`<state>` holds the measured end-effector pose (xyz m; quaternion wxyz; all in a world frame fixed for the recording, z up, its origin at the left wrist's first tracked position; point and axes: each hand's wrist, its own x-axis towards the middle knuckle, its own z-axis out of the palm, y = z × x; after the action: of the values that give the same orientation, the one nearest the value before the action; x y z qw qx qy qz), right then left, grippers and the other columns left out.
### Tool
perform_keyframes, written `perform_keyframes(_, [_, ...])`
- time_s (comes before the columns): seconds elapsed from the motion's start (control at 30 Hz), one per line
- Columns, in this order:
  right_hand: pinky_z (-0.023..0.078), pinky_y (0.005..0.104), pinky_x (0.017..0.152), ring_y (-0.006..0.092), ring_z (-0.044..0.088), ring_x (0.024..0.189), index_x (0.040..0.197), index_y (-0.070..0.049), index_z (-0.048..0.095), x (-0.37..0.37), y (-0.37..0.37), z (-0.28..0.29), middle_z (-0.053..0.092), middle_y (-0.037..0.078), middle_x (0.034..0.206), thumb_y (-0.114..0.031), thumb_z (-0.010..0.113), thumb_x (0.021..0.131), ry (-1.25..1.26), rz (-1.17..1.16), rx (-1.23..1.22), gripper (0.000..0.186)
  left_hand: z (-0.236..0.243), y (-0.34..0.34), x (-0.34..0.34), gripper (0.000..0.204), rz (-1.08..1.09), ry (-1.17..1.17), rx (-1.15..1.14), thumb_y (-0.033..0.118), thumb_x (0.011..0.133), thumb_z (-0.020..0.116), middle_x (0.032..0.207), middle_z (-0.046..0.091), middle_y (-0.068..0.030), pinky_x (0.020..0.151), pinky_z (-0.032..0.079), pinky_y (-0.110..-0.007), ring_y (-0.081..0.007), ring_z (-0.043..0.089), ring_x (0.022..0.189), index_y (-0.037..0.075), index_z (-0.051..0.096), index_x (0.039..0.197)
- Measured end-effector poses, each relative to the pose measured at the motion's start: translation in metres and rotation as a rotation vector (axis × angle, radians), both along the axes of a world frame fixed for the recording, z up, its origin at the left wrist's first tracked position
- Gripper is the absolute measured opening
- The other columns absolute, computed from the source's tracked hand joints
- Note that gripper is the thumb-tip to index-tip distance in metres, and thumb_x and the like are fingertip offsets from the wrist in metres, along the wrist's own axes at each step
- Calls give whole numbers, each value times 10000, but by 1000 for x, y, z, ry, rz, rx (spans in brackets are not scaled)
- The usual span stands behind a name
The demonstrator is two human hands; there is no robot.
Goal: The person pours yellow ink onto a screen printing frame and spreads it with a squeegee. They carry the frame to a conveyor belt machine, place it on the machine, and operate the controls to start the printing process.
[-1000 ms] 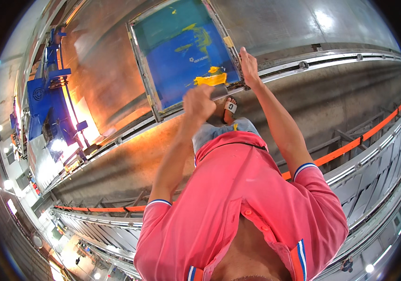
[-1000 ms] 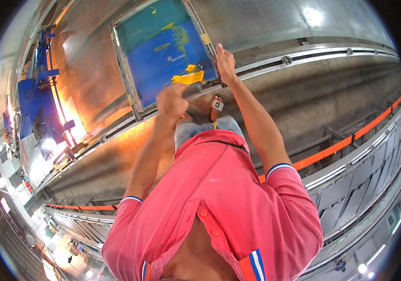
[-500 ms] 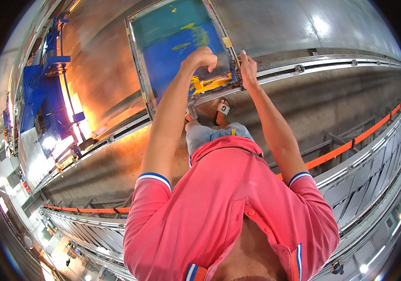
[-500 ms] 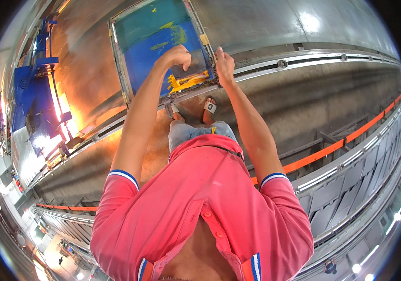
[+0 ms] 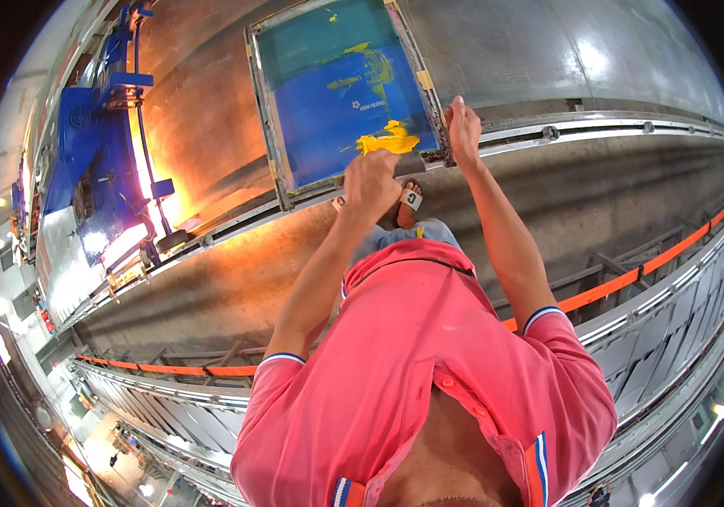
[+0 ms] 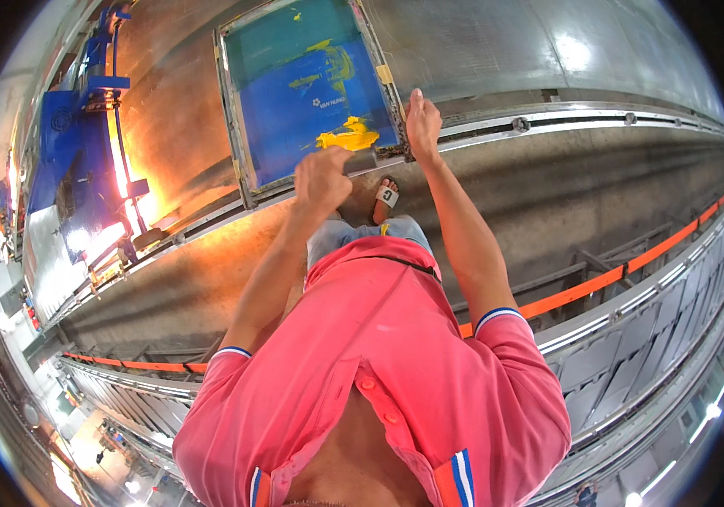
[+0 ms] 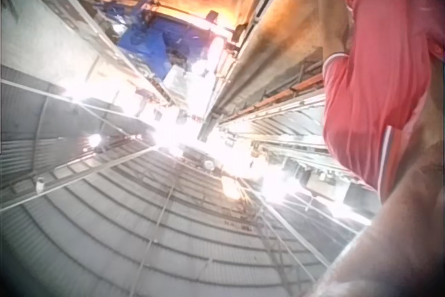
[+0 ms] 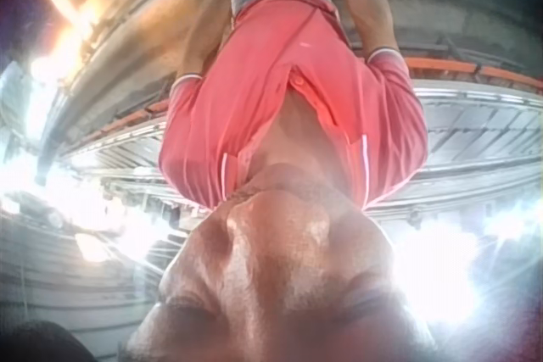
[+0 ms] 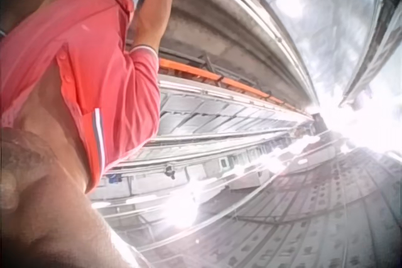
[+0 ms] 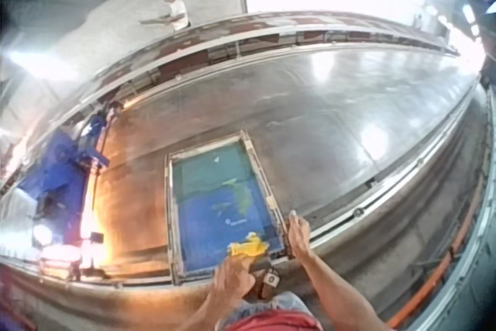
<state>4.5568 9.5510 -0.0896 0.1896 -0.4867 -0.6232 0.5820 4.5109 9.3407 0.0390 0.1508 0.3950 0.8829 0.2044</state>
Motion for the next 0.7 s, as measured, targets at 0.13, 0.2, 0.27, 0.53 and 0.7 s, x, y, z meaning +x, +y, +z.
perform_keyframes(0.13, [440,320,812,177,570,909,1003,1,657,6,-11,82,648,92,921,-288,561,934,244,208,169,312,38,-6,-29,105,-51,78,-59,74,620,610,748,653,-185,656,522,-466,-377,651,743,33,670,695])
perform_keyframes(0.2, [432,364,902,279,555,1045,1085,-54,655,21,-25,154,637,90,1044,-151,700,781,193,825,756,322,15,11,-38,88,-145,213,15,154,630,675,686,638,-174,605,496,-445,-338,645,669,67,677,639])
perform_keyframes(0.27, [443,406,860,314,538,1044,1023,-61,659,15,-62,194,630,89,970,-141,735,703,49,996,1057,338,33,25,-36,80,-204,184,-79,175,648,682,680,652,-111,735,471,-464,-285,651,741,94,681,649])
perform_keyframes(0.53, [445,438,766,344,558,882,856,-31,653,-7,-80,135,624,122,851,-184,778,686,-80,700,1109,261,81,-49,-52,258,105,319,649,194,732,698,1127,575,-139,1012,302,-578,-302,488,1171,37,643,929])
perform_keyframes(0.7, [450,315,718,189,599,804,964,27,674,-7,-85,124,666,72,902,-206,749,783,188,344,316,304,7,-196,-110,79,777,119,906,36,779,643,932,647,-85,797,477,-320,-191,606,890,42,635,858])
